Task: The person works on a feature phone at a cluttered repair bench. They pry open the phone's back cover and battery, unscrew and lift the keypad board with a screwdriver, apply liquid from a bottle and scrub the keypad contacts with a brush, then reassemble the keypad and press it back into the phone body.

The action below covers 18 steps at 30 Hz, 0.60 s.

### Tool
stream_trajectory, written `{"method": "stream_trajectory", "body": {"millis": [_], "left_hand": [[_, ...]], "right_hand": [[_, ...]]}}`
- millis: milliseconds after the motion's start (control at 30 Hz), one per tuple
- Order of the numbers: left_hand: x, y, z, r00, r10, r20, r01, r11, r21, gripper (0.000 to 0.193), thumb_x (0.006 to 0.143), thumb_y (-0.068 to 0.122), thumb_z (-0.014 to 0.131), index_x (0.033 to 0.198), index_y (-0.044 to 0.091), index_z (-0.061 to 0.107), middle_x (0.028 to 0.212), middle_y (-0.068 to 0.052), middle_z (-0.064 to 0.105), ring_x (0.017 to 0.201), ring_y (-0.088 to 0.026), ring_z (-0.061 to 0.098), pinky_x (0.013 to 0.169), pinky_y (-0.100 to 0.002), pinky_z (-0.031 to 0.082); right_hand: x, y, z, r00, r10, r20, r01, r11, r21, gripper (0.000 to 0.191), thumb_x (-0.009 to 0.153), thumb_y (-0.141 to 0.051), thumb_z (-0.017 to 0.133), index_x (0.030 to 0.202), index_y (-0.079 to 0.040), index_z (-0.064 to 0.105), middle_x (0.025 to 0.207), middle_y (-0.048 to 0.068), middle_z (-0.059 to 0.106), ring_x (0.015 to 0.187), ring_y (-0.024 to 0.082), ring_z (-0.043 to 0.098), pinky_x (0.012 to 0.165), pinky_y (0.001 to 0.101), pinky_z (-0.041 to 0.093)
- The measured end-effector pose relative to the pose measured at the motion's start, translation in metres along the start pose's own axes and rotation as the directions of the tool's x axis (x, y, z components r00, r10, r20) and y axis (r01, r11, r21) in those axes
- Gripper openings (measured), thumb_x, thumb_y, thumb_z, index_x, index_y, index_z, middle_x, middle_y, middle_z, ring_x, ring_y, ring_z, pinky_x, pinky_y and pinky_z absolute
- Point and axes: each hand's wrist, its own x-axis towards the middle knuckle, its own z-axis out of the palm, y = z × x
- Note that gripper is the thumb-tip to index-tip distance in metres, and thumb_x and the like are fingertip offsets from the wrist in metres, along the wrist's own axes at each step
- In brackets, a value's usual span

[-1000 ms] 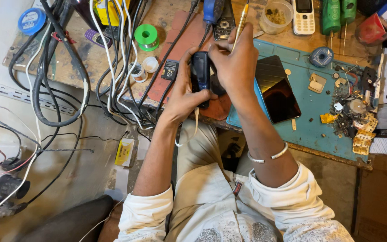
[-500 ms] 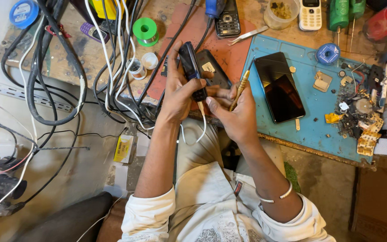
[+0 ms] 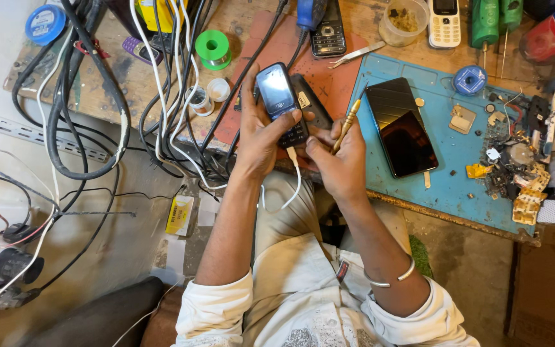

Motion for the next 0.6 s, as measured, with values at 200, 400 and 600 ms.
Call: {"method": "stream_trajectory", "body": {"millis": [200, 400, 600], "left_hand": [[-0.006, 0.015, 0.002, 0.99, -0.064, 0.123, 0.119, 0.85, -0.513, 0.086, 0.095, 0.013, 0.061, 0.162, 0.029, 0.009, 0.136, -0.025, 0.06, 0.105, -0.04, 0.074, 0.089, -0.054, 0.064], [-0.007, 0.012, -0.005, 0.995, -0.045, 0.089, 0.073, 0.938, -0.339, 0.077, 0.108, 0.021, 0.056, 0.166, 0.037, 0.008, 0.124, -0.019, 0.063, 0.104, -0.03, 0.071, 0.093, -0.056, 0.063], [-0.006, 0.002, -0.012, 0.998, -0.055, 0.027, 0.06, 0.975, -0.213, 0.075, 0.11, 0.023, 0.06, 0.168, 0.036, 0.015, 0.11, -0.009, 0.06, 0.102, -0.028, 0.069, 0.08, -0.043, 0.06]], "right_hand": [[0.004, -0.006, -0.009, 0.952, 0.281, 0.124, -0.307, 0.889, 0.339, 0.03, 0.094, 0.008, 0.058, 0.099, -0.011, 0.036, 0.107, 0.017, 0.067, 0.093, 0.032, 0.077, 0.078, 0.0445, 0.067], [0.003, -0.013, -0.004, 0.958, 0.285, 0.03, -0.286, 0.947, 0.144, 0.031, 0.093, 0.004, 0.062, 0.096, -0.014, 0.037, 0.098, 0.017, 0.073, 0.085, 0.026, 0.076, 0.069, 0.0369, 0.063], [-0.012, -0.03, 0.002, 0.932, -0.331, 0.149, 0.359, 0.776, -0.519, 0.045, 0.098, 0.005, 0.077, 0.099, -0.005, 0.033, 0.111, 0.02, 0.076, 0.102, 0.015, 0.072, 0.084, 0.0261, 0.056]]}}
